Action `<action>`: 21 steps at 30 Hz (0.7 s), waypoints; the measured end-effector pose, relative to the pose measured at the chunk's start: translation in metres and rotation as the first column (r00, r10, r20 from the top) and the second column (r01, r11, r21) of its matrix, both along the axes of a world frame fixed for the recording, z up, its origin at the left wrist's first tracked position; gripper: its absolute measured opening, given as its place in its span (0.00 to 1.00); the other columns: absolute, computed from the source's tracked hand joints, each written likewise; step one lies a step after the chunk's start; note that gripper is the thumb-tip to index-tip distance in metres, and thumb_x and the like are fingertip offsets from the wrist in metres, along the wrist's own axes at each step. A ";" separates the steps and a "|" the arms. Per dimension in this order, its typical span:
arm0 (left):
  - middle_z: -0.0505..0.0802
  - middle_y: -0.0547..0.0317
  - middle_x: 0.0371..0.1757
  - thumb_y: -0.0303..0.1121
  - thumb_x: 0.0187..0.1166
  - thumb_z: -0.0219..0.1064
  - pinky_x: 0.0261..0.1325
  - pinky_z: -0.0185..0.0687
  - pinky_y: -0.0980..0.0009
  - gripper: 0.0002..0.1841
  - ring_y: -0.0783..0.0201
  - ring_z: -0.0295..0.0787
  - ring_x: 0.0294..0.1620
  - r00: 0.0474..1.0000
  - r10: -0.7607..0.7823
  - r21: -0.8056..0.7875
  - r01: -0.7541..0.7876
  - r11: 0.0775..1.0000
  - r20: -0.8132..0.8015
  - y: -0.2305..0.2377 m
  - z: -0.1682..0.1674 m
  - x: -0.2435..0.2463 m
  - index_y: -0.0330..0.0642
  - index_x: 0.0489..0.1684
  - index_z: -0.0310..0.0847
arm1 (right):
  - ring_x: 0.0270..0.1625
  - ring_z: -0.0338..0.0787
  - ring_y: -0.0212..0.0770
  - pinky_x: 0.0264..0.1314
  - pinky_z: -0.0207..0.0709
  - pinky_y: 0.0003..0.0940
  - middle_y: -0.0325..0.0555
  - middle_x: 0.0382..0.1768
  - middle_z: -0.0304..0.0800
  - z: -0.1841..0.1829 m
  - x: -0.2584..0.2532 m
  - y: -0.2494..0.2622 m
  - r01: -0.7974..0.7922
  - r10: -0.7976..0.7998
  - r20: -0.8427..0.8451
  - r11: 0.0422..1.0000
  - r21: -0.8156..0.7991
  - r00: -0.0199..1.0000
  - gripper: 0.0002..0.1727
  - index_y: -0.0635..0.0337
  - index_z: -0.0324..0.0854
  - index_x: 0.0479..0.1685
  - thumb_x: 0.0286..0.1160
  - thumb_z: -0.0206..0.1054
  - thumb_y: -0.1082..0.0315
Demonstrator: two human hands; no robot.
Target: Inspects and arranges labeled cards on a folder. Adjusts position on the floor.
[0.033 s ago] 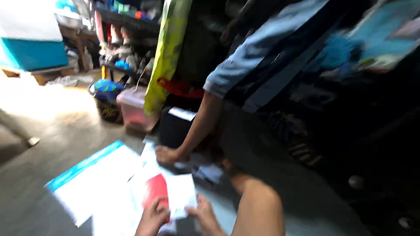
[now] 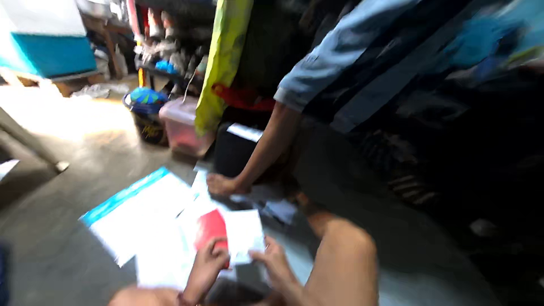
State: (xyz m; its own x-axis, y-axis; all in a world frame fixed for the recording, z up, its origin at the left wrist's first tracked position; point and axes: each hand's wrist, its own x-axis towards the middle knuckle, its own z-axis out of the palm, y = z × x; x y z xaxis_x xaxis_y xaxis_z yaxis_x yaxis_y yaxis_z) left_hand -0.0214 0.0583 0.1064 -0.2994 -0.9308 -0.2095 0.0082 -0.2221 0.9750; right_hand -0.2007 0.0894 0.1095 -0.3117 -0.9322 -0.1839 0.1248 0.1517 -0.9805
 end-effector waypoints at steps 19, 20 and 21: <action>0.95 0.78 0.35 0.17 0.75 0.54 0.39 0.93 0.76 0.18 0.76 0.93 0.35 0.968 0.096 -0.075 -0.116 0.990 -0.232 0.033 -0.030 0.021 0.51 0.56 0.71 | 0.50 0.89 0.27 0.58 0.84 0.26 0.49 0.49 0.89 0.056 -0.189 0.143 0.232 -0.478 -0.746 0.878 -0.419 0.464 0.16 0.78 0.76 0.61 0.83 0.60 0.73; 0.95 0.77 0.34 0.17 0.75 0.52 0.38 0.92 0.77 0.18 0.76 0.93 0.33 0.965 0.102 -0.042 -0.115 0.992 -0.240 0.033 -0.034 0.021 0.51 0.55 0.72 | 0.47 0.88 0.33 0.55 0.83 0.28 0.56 0.48 0.89 0.045 -0.207 0.163 0.325 -0.374 -0.807 0.915 -0.240 0.456 0.17 0.78 0.77 0.61 0.81 0.62 0.73; 0.94 0.77 0.32 0.16 0.76 0.49 0.37 0.91 0.78 0.18 0.77 0.92 0.32 0.965 0.108 -0.012 -0.114 0.993 -0.241 0.032 -0.035 0.021 0.51 0.55 0.72 | 0.47 0.89 0.42 0.54 0.83 0.37 0.61 0.49 0.88 0.032 -0.221 0.183 0.394 -0.216 -0.832 0.919 0.004 0.512 0.17 0.77 0.78 0.62 0.81 0.64 0.73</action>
